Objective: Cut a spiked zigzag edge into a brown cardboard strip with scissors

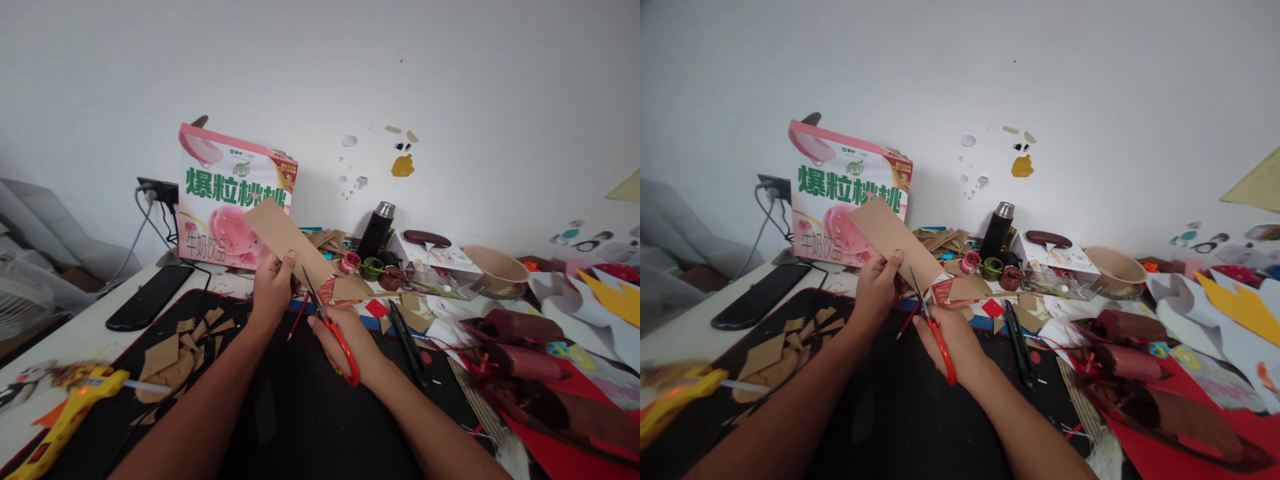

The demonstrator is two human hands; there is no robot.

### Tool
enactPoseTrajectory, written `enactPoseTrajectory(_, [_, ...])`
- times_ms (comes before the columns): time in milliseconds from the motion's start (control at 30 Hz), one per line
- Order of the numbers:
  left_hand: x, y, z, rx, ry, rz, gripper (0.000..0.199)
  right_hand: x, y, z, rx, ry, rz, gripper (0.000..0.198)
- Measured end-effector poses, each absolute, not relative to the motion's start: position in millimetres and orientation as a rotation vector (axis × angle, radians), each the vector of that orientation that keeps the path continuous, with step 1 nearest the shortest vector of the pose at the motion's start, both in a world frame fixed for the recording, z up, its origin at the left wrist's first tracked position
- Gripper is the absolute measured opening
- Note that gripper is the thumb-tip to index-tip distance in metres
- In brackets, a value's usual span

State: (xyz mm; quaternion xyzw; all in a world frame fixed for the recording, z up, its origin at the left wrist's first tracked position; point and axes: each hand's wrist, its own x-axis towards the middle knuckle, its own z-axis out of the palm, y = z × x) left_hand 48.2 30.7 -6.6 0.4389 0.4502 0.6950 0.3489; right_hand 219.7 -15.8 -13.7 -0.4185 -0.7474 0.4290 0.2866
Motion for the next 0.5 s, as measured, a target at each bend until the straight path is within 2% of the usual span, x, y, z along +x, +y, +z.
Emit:
enactPoseTrajectory(100, [48.2,30.4,-6.3,1.134,1.205,1.798,0.04,218.7,-16.0,-15.6,-1.16,-2.011,1.127,0.036])
enactPoseTrajectory(500, [48.9,28.1,-0.8,1.141,1.167,1.8,0.041,218.0,-16.3,-20.0,-1.05,-1.864,1.44,0.042])
